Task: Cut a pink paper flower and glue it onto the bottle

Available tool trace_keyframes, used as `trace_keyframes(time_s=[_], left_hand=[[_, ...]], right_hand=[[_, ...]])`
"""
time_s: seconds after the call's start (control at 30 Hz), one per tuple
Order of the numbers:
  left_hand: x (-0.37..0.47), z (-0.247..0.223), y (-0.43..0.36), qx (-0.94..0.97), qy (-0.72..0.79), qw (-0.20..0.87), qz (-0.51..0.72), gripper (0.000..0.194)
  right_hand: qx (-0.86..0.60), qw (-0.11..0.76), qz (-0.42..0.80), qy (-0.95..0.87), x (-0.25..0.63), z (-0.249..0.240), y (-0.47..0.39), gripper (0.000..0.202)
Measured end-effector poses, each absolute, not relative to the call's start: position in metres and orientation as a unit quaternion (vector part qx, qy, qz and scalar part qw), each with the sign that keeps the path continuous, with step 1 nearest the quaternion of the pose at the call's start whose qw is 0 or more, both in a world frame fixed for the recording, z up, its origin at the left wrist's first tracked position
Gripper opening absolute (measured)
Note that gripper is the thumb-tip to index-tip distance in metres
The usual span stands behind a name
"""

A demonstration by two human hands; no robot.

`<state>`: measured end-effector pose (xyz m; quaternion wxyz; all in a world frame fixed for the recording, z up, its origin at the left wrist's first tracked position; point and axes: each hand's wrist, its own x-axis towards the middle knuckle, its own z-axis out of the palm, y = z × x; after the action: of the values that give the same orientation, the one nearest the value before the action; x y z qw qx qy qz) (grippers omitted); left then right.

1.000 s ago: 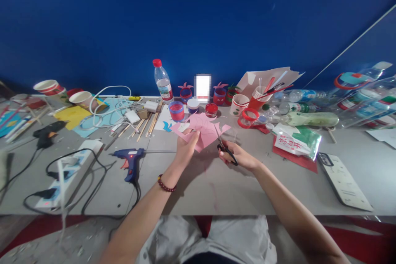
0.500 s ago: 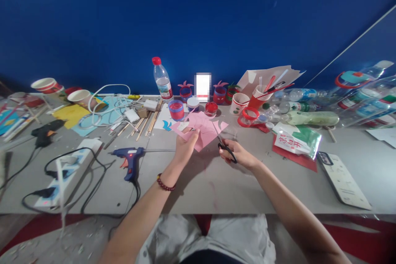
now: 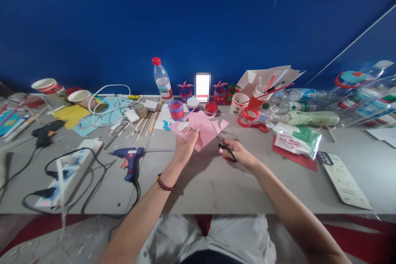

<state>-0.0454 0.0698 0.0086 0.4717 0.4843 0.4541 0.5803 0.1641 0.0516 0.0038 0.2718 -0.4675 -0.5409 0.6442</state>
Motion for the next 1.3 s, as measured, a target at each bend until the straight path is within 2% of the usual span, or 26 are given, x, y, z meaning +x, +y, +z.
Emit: trace_keyframes(time_s=[1.3], left_hand=[[-0.0475,0.0079,0.0714,0.499,0.465,0.449,0.577,0.027]], right_hand=[[-0.481,0.268,0.625,-0.553,0.1671,-0.0047,0.053,0.05]])
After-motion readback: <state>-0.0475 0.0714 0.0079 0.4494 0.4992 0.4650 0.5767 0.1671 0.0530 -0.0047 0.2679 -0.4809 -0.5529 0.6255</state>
